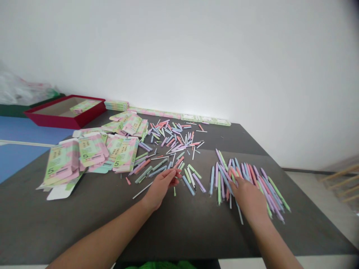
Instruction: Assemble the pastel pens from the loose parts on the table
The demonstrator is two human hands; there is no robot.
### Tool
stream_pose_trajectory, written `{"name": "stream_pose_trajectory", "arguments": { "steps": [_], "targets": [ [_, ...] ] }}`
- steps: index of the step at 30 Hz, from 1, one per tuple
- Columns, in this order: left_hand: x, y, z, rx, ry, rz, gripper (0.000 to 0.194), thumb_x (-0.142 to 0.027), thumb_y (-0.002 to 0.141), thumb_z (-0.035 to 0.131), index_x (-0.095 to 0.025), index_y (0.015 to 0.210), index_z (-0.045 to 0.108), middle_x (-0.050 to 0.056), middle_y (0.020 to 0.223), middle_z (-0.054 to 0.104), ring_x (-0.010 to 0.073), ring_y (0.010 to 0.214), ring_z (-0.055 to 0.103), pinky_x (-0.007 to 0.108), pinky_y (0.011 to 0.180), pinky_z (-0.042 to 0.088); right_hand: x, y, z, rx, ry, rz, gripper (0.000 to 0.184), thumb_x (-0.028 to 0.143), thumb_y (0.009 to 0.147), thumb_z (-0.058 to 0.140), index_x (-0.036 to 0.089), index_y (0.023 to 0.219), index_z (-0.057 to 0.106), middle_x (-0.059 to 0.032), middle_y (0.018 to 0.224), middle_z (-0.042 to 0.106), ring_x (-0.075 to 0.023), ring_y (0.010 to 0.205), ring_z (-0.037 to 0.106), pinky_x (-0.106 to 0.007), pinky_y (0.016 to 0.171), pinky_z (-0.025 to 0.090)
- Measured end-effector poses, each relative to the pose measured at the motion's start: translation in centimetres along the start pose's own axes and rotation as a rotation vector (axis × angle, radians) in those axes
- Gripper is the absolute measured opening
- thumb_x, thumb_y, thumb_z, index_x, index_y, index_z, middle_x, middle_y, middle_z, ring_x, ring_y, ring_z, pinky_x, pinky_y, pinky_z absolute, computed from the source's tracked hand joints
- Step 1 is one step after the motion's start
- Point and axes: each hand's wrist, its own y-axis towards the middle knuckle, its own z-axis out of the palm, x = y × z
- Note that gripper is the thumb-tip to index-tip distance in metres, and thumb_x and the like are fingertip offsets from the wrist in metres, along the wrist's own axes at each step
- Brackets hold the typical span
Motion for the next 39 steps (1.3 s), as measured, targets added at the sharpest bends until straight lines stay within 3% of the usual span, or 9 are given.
{"name": "stream_pose_trajectory", "arguments": {
  "steps": [5,9,14,21,25,28,32,37,39],
  "targets": [
    [-0.1,0.4,-0.3,-0.128,0.117,0.086,0.03,-0.038,0.077,0.057,-0.015,0.092,0.067,0.004,0.08,0.063,0.0107,0.066,0.054,0.021,0.063,0.041,2.7,1.3,-1.2,-0.01,0.1,-0.133,0.029,0.029,0.09,0.038,0.017,0.099,0.063,-0.0135,0.095,0.067,-0.0235,0.087,0.063,-0.029,0.071,0.042],
    [-0.3,0.5,-0.5,-0.181,0.138,0.134,0.028,-0.039,0.076,0.057,-0.017,0.089,0.069,0.003,0.078,0.064,0.0116,0.064,0.053,0.022,0.062,0.04,6.4,3.2,-1.8,0.141,0.203,-0.306,0.029,0.027,0.089,0.038,0.019,0.092,0.066,-0.0095,0.096,0.068,-0.0205,0.092,0.061,-0.026,0.076,0.039],
    [-0.4,0.6,-0.6,-0.191,0.147,0.173,0.027,-0.039,0.075,0.058,-0.017,0.086,0.069,0.003,0.075,0.064,0.0125,0.064,0.054,0.022,0.06,0.04,9.8,5.5,-1.3,0.236,0.217,-0.345,0.027,0.029,0.085,0.044,0.017,0.087,0.069,-0.0105,0.092,0.069,-0.0209,0.09,0.062,-0.026,0.072,0.04],
    [-0.7,0.5,-0.7,-0.17,0.16,0.175,0.026,-0.035,0.076,0.056,-0.017,0.09,0.069,0.003,0.074,0.064,0.0125,0.062,0.053,0.021,0.055,0.036,11.3,7.4,-0.5,0.337,0.299,-0.313,0.023,0.024,0.074,0.053,0.011,0.081,0.07,-0.0177,0.09,0.069,-0.0268,0.089,0.062,-0.031,0.072,0.042],
    [-0.5,0.6,-0.7,-0.166,0.142,0.195,0.026,-0.035,0.076,0.056,-0.016,0.087,0.07,0.003,0.072,0.064,0.0122,0.062,0.052,0.021,0.058,0.038,11.1,8.3,-1.2,0.376,0.454,-0.296,0.02,0.022,0.071,0.054,0.011,0.075,0.069,-0.0151,0.082,0.069,-0.0252,0.086,0.062,-0.028,0.072,0.042],
    [-0.3,0.7,-0.7,-0.162,0.169,0.205,0.026,-0.036,0.077,0.055,-0.017,0.087,0.069,0.002,0.073,0.064,0.012,0.062,0.052,0.022,0.06,0.039,10.8,7.9,-2.5,0.429,0.653,-0.322,0.024,0.026,0.076,0.049,0.011,0.079,0.067,-0.01,0.071,0.067,-0.0192,0.073,0.063,-0.024,0.064,0.045],
    [-0.3,0.5,-0.3,-0.114,0.197,0.204,0.029,-0.038,0.076,0.056,-0.018,0.092,0.069,0.002,0.078,0.065,0.0148,0.07,0.054,0.024,0.067,0.041,10.9,5.3,-3.9,0.532,0.921,-0.401,0.031,0.033,0.083,0.041,0.013,0.087,0.064,-0.0037,0.066,0.063,-0.0119,0.062,0.06,-0.02,0.058,0.046],
    [-0.3,-0.3,0.4,0.099,0.234,0.203,0.025,-0.038,0.076,0.057,-0.018,0.086,0.07,0.003,0.084,0.065,0.0182,0.084,0.053,0.028,0.08,0.039,12.0,1.8,-4.2,0.737,1.303,-0.484,0.026,0.038,0.077,0.055,0.014,0.079,0.065,0.0033,0.052,0.053,-0.0086,0.048,0.05,-0.019,0.051,0.042],
    [-0.1,-0.3,0.5,0.166,0.178,0.18,0.025,-0.037,0.078,0.056,-0.016,0.085,0.069,0.003,0.082,0.064,0.0177,0.083,0.053,0.028,0.081,0.039,12.4,1.2,-4.2,0.74,1.323,-0.495,0.024,0.037,0.076,0.057,0.015,0.077,0.065,0.0046,0.049,0.051,-0.0089,0.047,0.05,-0.02,0.05,0.039]
  ]
}}
